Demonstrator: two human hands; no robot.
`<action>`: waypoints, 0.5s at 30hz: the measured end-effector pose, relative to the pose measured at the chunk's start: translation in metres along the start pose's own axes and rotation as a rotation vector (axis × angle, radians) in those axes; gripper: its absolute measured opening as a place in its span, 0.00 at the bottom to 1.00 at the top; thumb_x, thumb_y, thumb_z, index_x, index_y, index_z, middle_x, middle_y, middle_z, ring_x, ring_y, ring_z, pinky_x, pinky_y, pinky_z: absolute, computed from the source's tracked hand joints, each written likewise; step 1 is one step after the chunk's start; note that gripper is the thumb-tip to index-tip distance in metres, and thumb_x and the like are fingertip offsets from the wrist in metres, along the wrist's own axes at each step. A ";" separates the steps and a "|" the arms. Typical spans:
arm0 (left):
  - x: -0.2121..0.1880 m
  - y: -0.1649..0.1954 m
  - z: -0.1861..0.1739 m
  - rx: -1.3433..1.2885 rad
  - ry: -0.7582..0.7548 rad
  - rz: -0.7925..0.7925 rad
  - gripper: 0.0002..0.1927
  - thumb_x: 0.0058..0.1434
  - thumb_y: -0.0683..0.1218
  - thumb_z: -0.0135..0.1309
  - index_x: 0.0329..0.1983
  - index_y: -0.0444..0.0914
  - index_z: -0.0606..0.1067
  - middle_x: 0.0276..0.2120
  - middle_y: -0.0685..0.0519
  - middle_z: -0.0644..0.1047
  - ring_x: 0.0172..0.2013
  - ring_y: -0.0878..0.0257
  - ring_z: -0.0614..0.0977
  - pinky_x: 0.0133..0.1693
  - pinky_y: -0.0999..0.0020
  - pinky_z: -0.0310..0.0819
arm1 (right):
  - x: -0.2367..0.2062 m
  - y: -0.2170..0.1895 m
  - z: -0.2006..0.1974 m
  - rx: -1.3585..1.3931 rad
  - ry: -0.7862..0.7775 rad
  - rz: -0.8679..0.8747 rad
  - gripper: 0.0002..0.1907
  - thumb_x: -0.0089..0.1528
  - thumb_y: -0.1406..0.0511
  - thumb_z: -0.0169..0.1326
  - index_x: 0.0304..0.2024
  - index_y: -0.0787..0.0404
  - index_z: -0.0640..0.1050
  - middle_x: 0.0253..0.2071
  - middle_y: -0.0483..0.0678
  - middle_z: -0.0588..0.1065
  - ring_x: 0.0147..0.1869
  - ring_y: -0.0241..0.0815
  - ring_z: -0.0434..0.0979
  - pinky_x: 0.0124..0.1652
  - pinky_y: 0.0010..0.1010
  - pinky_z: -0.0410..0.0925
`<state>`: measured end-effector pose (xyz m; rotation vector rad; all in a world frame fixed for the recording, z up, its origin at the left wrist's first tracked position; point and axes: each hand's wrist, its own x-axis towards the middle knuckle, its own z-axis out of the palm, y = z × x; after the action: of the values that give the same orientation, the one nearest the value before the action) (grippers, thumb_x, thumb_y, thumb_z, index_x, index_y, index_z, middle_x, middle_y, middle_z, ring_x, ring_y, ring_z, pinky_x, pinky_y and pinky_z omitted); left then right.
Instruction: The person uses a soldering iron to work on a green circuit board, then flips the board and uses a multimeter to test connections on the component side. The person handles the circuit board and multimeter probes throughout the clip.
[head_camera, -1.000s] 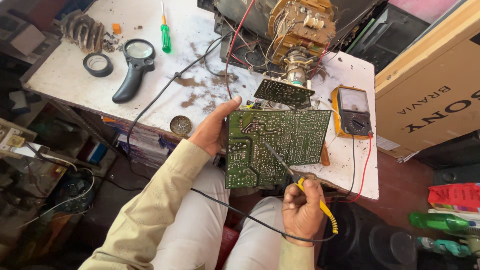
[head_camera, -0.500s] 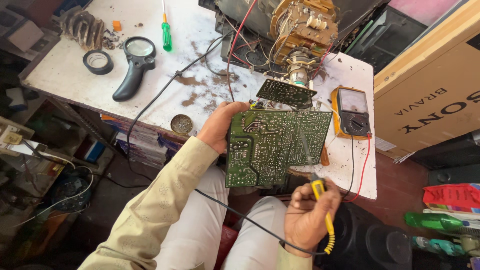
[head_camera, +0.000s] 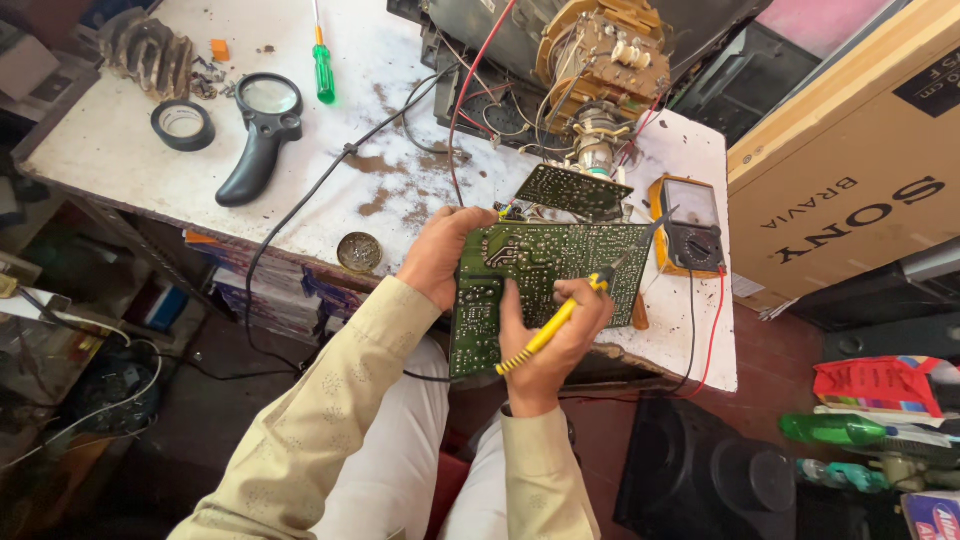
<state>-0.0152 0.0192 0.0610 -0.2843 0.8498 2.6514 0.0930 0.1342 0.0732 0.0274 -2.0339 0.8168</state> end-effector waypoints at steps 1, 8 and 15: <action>-0.001 0.000 -0.001 0.008 0.001 0.005 0.12 0.60 0.40 0.55 0.45 0.31 0.68 0.34 0.45 0.77 0.30 0.58 0.81 0.31 0.61 0.81 | 0.001 -0.004 0.003 -0.005 0.000 -0.002 0.29 0.52 0.71 0.73 0.48 0.61 0.68 0.44 0.50 0.64 0.47 0.46 0.65 0.48 0.37 0.63; -0.001 0.003 -0.004 -0.010 -0.010 -0.030 0.13 0.59 0.40 0.56 0.45 0.33 0.68 0.35 0.46 0.76 0.33 0.59 0.81 0.34 0.63 0.80 | 0.005 -0.011 0.011 0.034 -0.015 0.052 0.32 0.52 0.71 0.73 0.51 0.61 0.66 0.46 0.50 0.63 0.46 0.43 0.66 0.48 0.35 0.65; 0.001 0.003 -0.008 -0.003 -0.030 -0.027 0.14 0.59 0.40 0.57 0.45 0.33 0.68 0.35 0.46 0.76 0.33 0.59 0.81 0.34 0.63 0.80 | 0.004 -0.007 0.013 0.010 -0.022 0.043 0.32 0.52 0.71 0.74 0.49 0.61 0.67 0.43 0.48 0.63 0.44 0.43 0.66 0.48 0.36 0.64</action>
<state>-0.0167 0.0128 0.0557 -0.2542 0.8272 2.6258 0.0838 0.1223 0.0753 -0.0011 -2.0572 0.8571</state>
